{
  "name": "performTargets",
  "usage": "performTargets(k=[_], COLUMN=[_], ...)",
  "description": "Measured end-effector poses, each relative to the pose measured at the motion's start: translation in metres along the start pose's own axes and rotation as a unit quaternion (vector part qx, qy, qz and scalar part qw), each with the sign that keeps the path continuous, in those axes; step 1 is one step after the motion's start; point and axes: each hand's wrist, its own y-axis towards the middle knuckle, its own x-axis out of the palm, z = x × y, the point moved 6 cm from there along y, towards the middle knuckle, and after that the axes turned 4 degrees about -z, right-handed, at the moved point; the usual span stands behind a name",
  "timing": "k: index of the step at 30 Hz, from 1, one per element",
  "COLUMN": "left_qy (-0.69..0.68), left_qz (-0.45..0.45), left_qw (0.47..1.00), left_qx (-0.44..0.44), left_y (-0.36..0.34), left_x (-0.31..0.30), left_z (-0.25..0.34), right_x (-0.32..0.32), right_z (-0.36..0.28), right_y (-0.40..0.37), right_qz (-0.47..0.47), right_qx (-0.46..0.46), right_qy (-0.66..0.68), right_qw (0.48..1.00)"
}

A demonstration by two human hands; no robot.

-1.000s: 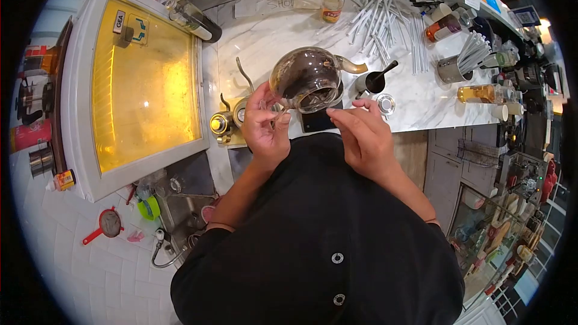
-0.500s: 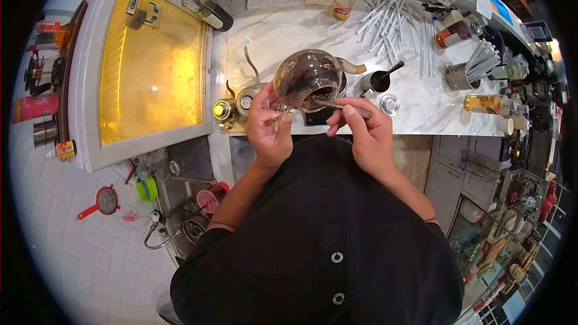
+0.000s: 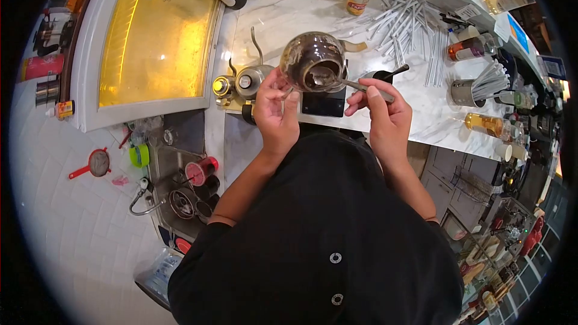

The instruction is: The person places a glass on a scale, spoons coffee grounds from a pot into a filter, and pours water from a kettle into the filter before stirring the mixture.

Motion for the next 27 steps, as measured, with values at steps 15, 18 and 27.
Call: performTargets(k=[15, 18, 27], left_qy=[0.066, 0.072, 0.091], left_qz=[0.127, 0.134, 0.145], left_qw=[0.989, 0.988, 0.984], left_qx=[-0.030, -0.030, -0.041], left_y=[-0.017, -0.019, -0.012], left_x=[-0.027, -0.028, -0.024], left_z=[-0.024, -0.025, -0.035], right_x=[-0.049, -0.049, -0.030], right_z=[0.023, 0.043, -0.007], right_y=[0.029, 0.041, 0.038], right_qz=[0.016, 0.000, -0.097], right_qx=[0.000, -0.002, -0.265], right_qy=[-0.029, -0.067, -0.358], right_qw=[0.999, 0.998, 0.890])
